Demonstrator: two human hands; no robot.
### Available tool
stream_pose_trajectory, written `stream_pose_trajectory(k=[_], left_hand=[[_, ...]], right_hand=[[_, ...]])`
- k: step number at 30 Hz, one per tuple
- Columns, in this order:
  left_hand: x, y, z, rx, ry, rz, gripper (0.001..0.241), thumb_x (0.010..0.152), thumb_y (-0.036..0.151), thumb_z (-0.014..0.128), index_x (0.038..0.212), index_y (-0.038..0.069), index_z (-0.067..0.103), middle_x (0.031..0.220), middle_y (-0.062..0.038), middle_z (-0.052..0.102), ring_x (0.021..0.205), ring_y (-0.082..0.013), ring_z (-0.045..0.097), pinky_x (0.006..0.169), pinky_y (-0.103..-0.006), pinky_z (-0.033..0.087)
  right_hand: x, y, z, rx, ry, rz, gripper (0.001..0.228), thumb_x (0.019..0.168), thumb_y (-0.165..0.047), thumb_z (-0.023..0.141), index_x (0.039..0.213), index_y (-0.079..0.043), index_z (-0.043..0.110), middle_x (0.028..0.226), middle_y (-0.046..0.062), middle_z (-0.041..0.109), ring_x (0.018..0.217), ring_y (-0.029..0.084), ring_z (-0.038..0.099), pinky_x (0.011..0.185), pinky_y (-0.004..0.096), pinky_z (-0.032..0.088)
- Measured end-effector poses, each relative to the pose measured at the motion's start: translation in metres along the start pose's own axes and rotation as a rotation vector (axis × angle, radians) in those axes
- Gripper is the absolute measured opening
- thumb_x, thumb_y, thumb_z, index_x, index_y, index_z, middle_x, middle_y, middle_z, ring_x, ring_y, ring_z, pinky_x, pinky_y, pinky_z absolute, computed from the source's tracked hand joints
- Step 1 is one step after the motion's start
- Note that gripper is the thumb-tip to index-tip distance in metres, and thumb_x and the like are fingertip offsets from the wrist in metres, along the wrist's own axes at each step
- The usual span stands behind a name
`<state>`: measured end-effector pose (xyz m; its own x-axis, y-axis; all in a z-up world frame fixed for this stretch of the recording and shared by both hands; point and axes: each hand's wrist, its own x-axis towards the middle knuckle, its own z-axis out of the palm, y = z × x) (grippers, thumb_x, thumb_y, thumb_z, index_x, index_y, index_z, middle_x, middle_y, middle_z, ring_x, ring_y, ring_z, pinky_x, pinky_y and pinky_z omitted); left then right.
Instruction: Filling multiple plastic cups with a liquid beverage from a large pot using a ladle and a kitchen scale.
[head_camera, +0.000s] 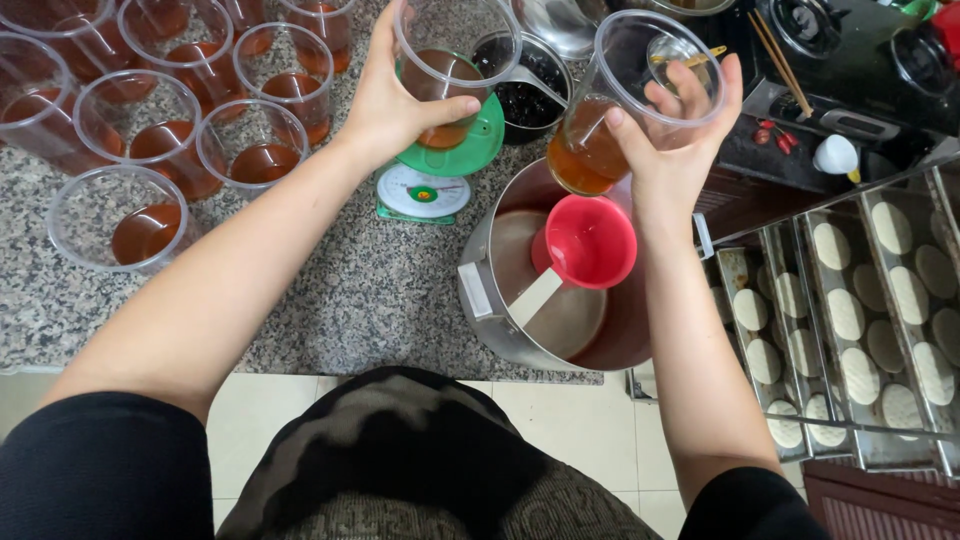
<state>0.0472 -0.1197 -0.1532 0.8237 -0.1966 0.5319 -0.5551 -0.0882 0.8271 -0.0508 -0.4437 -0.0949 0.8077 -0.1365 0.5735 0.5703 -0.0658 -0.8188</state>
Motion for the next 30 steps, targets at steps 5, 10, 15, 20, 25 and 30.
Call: stream_pose_trajectory(k=[5, 10, 15, 20, 25, 30], left_hand=[[0.003, 0.005, 0.002, 0.061, 0.019, -0.018, 0.128, 0.080, 0.030, 0.106, 0.167, 0.008, 0.014, 0.172, -0.026, 0.026, 0.163, -0.0378, 0.025, 0.134, -0.0465, 0.026], [0.008, 0.016, 0.004, 0.013, 0.090, 0.017, 0.127, 0.078, 0.024, 0.105, 0.166, 0.009, 0.014, 0.162, -0.024, 0.039, 0.154, -0.0368, 0.041, 0.129, -0.0469, 0.037], [-0.003, 0.030, -0.047, 0.033, 0.246, 0.037, 0.129, 0.077, 0.019, 0.105, 0.164, 0.010, 0.012, 0.157, -0.020, 0.045, 0.143, -0.0327, 0.049, 0.121, -0.0456, 0.046], [-0.052, 0.090, -0.166, -0.220, 0.369, 0.087, 0.127, 0.088, 0.012, 0.102, 0.166, 0.011, 0.001, 0.152, -0.016, 0.042, 0.137, -0.0274, 0.049, 0.118, -0.0452, 0.049], [-0.142, 0.103, -0.277, 0.475, 0.478, 0.098, 0.121, 0.095, 0.016, 0.097, 0.165, 0.016, -0.001, 0.155, -0.017, 0.045, 0.142, -0.0291, 0.053, 0.126, -0.0458, 0.048], [-0.230, 0.036, -0.333, 0.636, 0.605, -0.008, 0.124, 0.094, 0.014, 0.095, 0.167, 0.011, -0.006, 0.158, -0.021, 0.042, 0.147, -0.0320, 0.048, 0.128, -0.0469, 0.040]], right_hand=[[0.000, 0.000, 0.002, 0.045, -0.005, -0.008, 0.106, 0.100, 0.021, 0.083, 0.165, -0.020, 0.009, 0.153, 0.013, 0.044, 0.124, 0.022, 0.051, 0.112, 0.037, 0.054], [-0.001, 0.000, 0.010, 0.080, 0.007, -0.017, 0.104, 0.098, 0.020, 0.081, 0.164, -0.018, 0.011, 0.152, 0.013, 0.042, 0.123, 0.022, 0.051, 0.112, 0.038, 0.056], [-0.003, -0.004, 0.025, 0.115, -0.001, 0.011, 0.106, 0.094, 0.017, 0.079, 0.167, -0.019, 0.010, 0.151, 0.014, 0.042, 0.128, 0.024, 0.054, 0.108, 0.042, 0.062], [-0.011, -0.003, 0.042, 0.131, -0.041, 0.026, 0.102, 0.098, 0.017, 0.079, 0.166, -0.018, 0.012, 0.147, 0.014, 0.046, 0.124, 0.023, 0.055, 0.110, 0.041, 0.060], [-0.014, -0.008, 0.071, 0.166, -0.068, 0.050, 0.097, 0.100, 0.018, 0.077, 0.168, -0.015, 0.016, 0.146, 0.014, 0.047, 0.124, 0.023, 0.055, 0.109, 0.039, 0.059], [-0.014, -0.020, 0.097, 0.160, -0.057, 0.068, 0.099, 0.098, 0.019, 0.076, 0.168, -0.014, 0.015, 0.147, 0.016, 0.048, 0.125, 0.024, 0.057, 0.109, 0.038, 0.060]])
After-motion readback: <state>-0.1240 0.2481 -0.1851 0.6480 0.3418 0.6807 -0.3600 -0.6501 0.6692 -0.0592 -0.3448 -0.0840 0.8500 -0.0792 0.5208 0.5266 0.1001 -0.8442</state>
